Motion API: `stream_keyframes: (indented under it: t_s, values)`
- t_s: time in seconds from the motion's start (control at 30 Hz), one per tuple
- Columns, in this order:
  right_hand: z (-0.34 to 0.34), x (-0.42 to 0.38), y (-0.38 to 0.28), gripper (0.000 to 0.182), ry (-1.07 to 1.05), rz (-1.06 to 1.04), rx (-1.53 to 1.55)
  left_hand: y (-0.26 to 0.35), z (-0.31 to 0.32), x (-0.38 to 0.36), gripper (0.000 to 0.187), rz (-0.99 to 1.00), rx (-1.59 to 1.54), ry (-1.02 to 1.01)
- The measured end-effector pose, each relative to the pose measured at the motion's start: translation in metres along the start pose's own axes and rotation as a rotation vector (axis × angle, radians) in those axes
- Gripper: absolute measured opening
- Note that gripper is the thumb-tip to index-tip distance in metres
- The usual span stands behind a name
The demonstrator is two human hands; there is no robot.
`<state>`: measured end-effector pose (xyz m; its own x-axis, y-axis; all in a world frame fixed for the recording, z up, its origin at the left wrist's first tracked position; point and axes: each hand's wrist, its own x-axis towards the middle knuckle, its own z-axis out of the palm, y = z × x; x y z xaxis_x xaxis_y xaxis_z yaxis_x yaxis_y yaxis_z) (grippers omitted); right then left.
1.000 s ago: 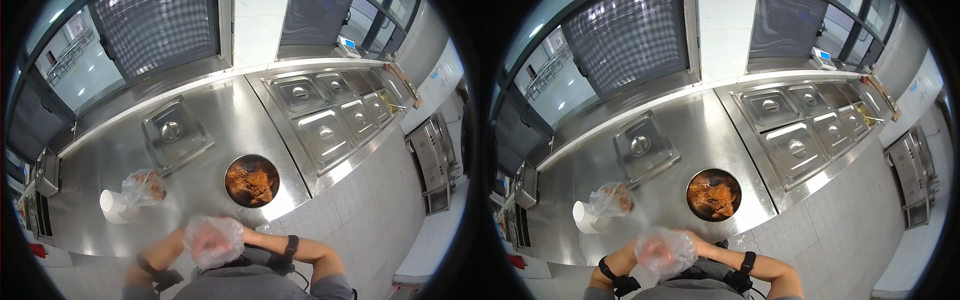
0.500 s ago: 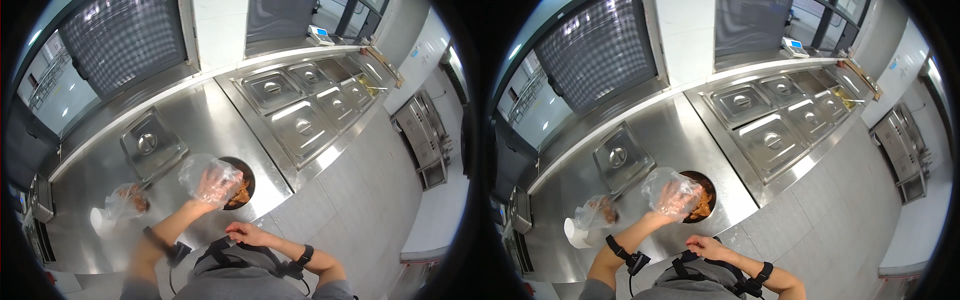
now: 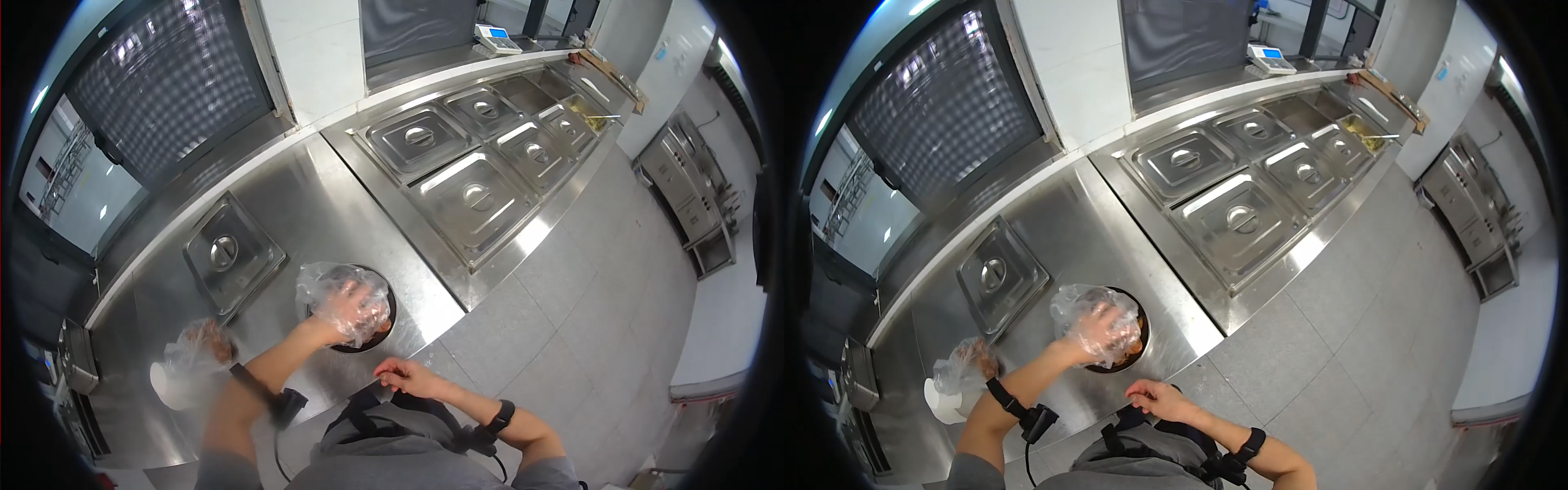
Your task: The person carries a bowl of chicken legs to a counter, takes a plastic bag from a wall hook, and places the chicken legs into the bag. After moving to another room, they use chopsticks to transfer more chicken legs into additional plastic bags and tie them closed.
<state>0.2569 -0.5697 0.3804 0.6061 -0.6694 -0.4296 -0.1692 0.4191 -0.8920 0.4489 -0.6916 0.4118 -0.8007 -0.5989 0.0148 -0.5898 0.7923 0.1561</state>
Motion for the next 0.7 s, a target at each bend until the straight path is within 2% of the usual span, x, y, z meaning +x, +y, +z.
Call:
stream_keyframes:
  t_s: [0.07,0.1,0.2,0.3,0.4,0.43,0.6,0.63,0.7]
  values:
    - [-0.008,0.002,0.006,0.020,0.006,0.002,0.029,-0.011,-0.008,-0.002,0.045,-0.048,-0.173,0.050]
    - [-0.011,0.002,0.007,0.019,0.014,0.003,0.045,-0.015,-0.013,-0.004,0.052,-0.092,-0.185,0.159]
    - [-0.020,0.003,0.005,0.019,0.031,0.009,0.075,-0.032,-0.021,-0.011,0.056,-0.295,-0.577,0.312]
    - [-0.027,0.003,-0.003,0.018,0.047,0.017,0.102,-0.057,-0.008,-0.018,0.061,-0.311,-0.902,0.652]
    - [-0.034,0.008,-0.011,0.019,0.063,-0.017,0.150,-0.061,-0.015,-0.030,0.060,-0.618,-1.720,0.782]
    - [-0.038,0.011,-0.013,0.020,0.059,-0.046,0.161,-0.047,-0.033,-0.034,0.056,-0.644,-1.910,0.620]
    - [-0.045,0.026,-0.059,0.021,0.116,-0.127,0.251,-0.018,-0.047,-0.051,0.052,-0.424,-2.384,0.634]
    - [-0.048,0.032,-0.060,0.028,0.099,-0.151,0.259,-0.013,-0.050,-0.053,0.053,-0.381,-2.492,0.634]
    - [-0.035,0.043,-0.079,0.035,0.116,-0.207,0.364,0.001,-0.059,-0.062,0.054,-0.305,-2.598,0.769]
